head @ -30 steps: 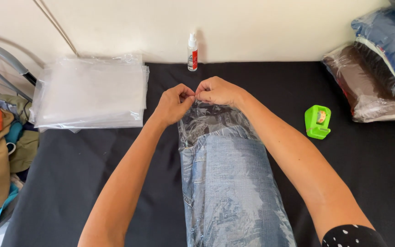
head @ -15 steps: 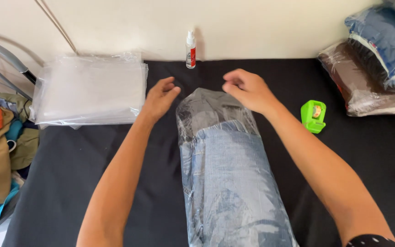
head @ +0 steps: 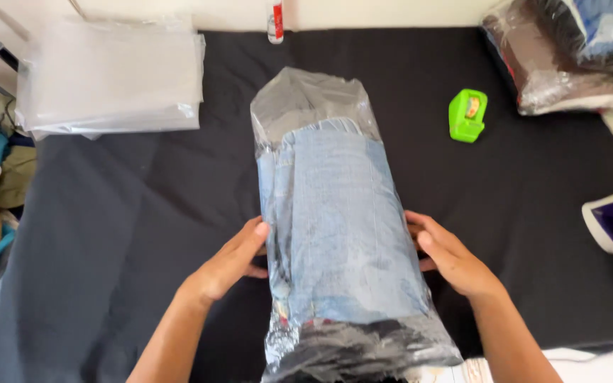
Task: Packaging a stack of folded clothes into a plastic bag and sealing it with tape.
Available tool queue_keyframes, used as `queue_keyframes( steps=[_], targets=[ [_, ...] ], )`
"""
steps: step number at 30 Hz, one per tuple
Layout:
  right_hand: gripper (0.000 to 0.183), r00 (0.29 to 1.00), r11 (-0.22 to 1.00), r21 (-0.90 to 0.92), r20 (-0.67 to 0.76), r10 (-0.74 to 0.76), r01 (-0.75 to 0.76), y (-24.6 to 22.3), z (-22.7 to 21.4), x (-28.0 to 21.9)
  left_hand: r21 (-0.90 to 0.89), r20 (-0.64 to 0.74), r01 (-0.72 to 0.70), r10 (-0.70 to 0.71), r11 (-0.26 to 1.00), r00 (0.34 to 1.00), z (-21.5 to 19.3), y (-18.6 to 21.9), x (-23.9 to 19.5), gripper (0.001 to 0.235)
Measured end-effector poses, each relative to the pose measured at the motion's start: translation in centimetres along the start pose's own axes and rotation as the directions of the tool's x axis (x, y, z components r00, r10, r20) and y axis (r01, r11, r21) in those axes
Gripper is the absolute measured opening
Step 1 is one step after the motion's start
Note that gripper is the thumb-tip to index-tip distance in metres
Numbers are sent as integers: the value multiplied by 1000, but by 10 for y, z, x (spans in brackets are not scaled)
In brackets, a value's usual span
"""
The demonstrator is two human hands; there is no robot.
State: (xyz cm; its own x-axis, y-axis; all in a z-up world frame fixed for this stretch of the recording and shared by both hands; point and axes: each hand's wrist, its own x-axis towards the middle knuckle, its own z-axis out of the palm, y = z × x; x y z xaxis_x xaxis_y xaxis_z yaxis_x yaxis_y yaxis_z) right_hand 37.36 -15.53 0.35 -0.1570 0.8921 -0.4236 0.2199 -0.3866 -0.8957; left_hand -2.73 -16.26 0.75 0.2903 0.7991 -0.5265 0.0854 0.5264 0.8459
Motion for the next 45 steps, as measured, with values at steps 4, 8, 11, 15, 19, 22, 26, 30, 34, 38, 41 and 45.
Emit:
queue_keyframes(
  steps=[4, 8, 11, 15, 19, 22, 26, 30, 34, 38, 41, 45],
  targets=[
    [59, 979, 977, -82, -21, -200, 198, 10, 28, 9, 128, -114, -187, 202, 974, 973, 20, -6, 15, 76],
    [54, 917, 921, -166, -131, -376, 353, 12, 23, 56, 119, -211, -366, 384, 923, 899, 12, 12, 55, 68],
    [57, 894, 907, 0, -174, -414, 420, -6, 22, 77, 158, -290, -442, 469, 883, 834, 17, 13, 78, 69],
    [62, 816, 840, -267, -230, -531, 472, -28, 21, 49, 358, -347, -460, 573, 813, 743, 30, 8, 46, 74],
    [76, 918, 814, -535, -163, -361, 225, -16, 28, -5, 616, -356, -199, 496, 762, 792, 51, -16, -11, 62],
    [64, 941, 701, -711, -200, -273, 52, 14, 28, -22, 471, -351, -215, 405, 856, 844, 55, -44, -23, 43],
    [41, 955, 876, -478, -226, -194, 65, 39, 23, -28, 382, -396, -278, 428, 882, 812, 58, -58, -26, 23],
    [33, 951, 896, -416, -179, -251, 158, 59, 18, -35, 358, -389, -302, 435, 884, 812, 55, -68, -33, 25],
    [29, 953, 926, -306, -137, -271, 219, 64, 14, -40, 310, -362, -305, 408, 901, 838, 57, -70, -41, 21],
    [27, 966, 902, -366, -27, -256, 229, 47, 5, -56, 336, -325, -153, 267, 929, 907, 62, -59, -63, 23],
    [29, 963, 824, -503, 198, -184, 261, 30, -19, -59, 481, -360, -62, 261, 875, 896, 51, -59, -79, 35],
    [39, 970, 885, -406, 16, -241, 227, 12, -84, -12, 628, -419, -81, 424, 774, 802, 33, -49, -80, 51]
  ],
)
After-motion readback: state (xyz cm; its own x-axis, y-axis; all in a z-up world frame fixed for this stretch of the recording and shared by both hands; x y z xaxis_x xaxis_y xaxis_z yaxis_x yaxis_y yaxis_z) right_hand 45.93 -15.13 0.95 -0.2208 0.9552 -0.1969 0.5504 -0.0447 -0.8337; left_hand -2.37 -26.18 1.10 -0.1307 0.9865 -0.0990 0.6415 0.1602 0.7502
